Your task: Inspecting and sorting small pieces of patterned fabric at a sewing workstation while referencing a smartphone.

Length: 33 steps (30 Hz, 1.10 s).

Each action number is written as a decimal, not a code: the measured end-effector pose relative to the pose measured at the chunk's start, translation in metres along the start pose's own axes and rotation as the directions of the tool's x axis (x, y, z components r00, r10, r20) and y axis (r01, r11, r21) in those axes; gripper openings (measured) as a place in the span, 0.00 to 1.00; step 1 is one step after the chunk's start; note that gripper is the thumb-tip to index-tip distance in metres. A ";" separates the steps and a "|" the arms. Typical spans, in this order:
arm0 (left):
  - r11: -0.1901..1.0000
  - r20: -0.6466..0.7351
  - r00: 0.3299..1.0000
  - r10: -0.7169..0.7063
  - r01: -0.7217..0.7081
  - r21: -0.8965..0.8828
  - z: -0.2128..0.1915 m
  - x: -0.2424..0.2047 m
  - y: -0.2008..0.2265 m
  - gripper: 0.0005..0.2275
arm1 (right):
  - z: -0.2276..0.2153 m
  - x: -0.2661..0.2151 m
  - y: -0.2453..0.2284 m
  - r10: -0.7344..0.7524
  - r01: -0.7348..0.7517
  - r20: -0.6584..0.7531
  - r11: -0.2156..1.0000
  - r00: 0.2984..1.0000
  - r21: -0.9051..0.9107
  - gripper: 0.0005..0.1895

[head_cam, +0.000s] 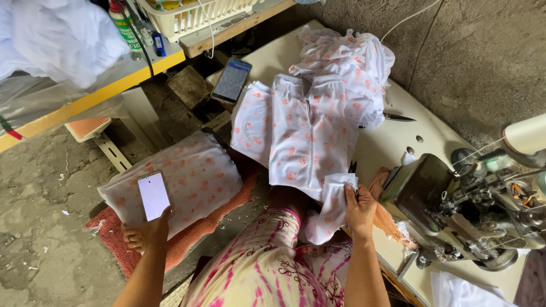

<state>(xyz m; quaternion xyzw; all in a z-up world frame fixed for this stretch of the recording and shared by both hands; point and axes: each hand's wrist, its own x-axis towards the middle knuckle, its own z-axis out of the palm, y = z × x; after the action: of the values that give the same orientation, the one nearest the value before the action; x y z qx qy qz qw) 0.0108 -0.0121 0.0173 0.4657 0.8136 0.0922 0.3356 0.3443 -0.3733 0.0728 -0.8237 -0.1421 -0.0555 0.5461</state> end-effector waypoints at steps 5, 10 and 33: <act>0.999 -0.062 0.998 0.013 -0.016 -0.038 0.037 0.051 -0.030 0.60 | -0.005 -0.008 -0.034 0.028 -0.028 0.100 1.000 0.995 -0.003 0.21; 0.829 -0.020 0.851 0.525 -0.505 0.242 0.052 0.043 -0.028 0.54 | -0.004 -0.006 -0.028 0.016 -0.011 0.087 0.998 0.996 -0.058 0.23; 0.660 0.308 0.590 0.747 -0.715 -0.231 -0.010 -0.129 0.115 0.50 | 0.002 -0.005 -0.009 0.044 -0.045 0.016 0.997 0.999 0.063 0.18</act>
<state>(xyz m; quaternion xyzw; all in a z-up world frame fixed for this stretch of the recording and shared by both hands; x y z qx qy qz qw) 0.1283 -0.0525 0.1378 0.7523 0.4654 0.1640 0.4366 0.3364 -0.3687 0.0783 -0.8094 -0.1297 -0.0328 0.5719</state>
